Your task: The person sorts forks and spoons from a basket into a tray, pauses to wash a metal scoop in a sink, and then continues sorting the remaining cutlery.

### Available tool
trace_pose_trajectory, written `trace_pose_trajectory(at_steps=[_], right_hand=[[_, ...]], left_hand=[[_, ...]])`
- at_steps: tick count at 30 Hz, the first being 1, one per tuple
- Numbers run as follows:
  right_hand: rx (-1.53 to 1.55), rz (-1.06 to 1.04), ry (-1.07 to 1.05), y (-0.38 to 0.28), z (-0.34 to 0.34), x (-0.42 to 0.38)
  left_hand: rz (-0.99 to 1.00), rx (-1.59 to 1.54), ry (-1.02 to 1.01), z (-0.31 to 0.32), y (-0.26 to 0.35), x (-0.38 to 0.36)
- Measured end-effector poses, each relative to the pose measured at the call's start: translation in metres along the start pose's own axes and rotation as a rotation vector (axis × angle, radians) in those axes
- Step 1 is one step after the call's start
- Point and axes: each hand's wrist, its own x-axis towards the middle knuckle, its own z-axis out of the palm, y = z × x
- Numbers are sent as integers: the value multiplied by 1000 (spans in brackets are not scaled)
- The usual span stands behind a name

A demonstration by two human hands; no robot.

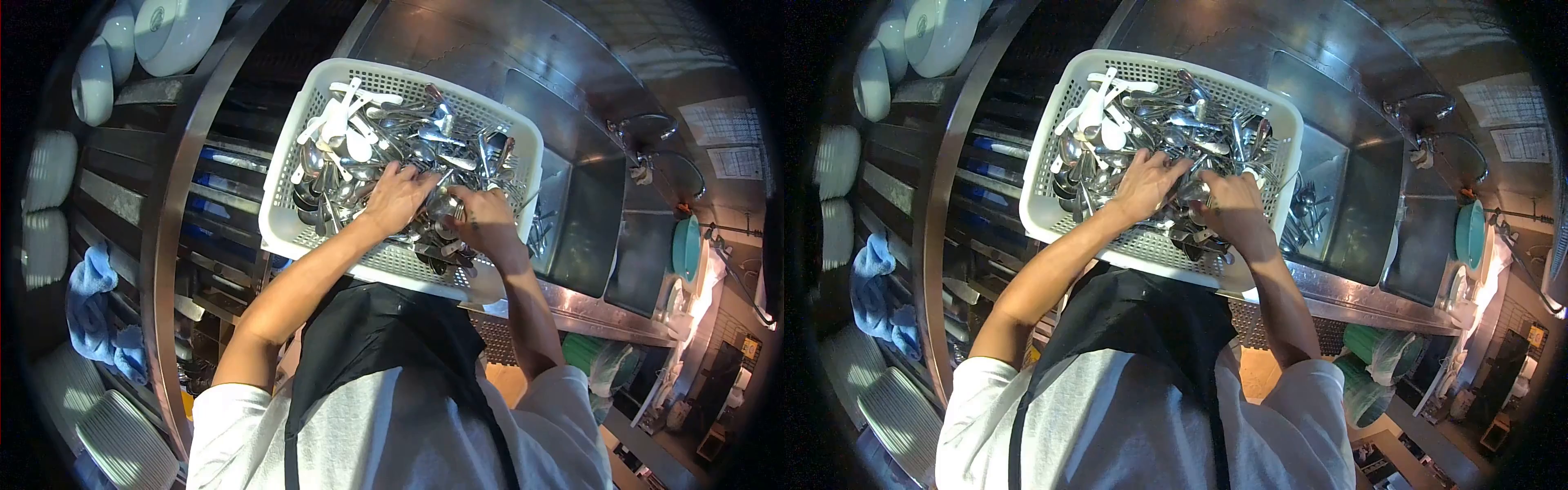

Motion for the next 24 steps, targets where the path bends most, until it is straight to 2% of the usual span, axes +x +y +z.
trace_pose_trajectory(at_steps=[1, 3, 5, 7, 9, 11, 15, 17, 20, 21, 23, 24], right_hand=[[-38, -10, 15, -1, 1, 1], [0, 8, 9, 0, 2, 3], [52, 16, -7, -3, 2, 5], [143, 9, 197, -6, -3, 4], [188, -21, 220, -7, 1, 2], [247, -94, 346, -13, -3, 3], [367, -197, 370, -32, -13, 11], [403, -204, 334, -35, -12, 15], [514, -295, 335, -35, -1, 18], [535, -247, 279, -38, 4, 17], [896, -70, 114, -59, 8, 21], [895, -71, 116, -66, 13, 23]], left_hand=[[-1, 3, 0, 2, -1, 0], [141, 196, -18, 2, -4, 0], [143, 221, -72, -2, -7, -4], [346, 209, 209, -8, -14, -5], [334, 186, 179, -19, -19, -5], [348, 110, 201, -41, -20, 0], [321, -81, 210, -97, -5, 2], [290, -196, 158, -132, 4, 3], [133, -619, 323, -152, 4, 7], [-42, -870, 292, -152, 5, 3], [-241, -1202, 383, -136, -3, -2], [-238, -1202, 383, -128, -5, -4]])
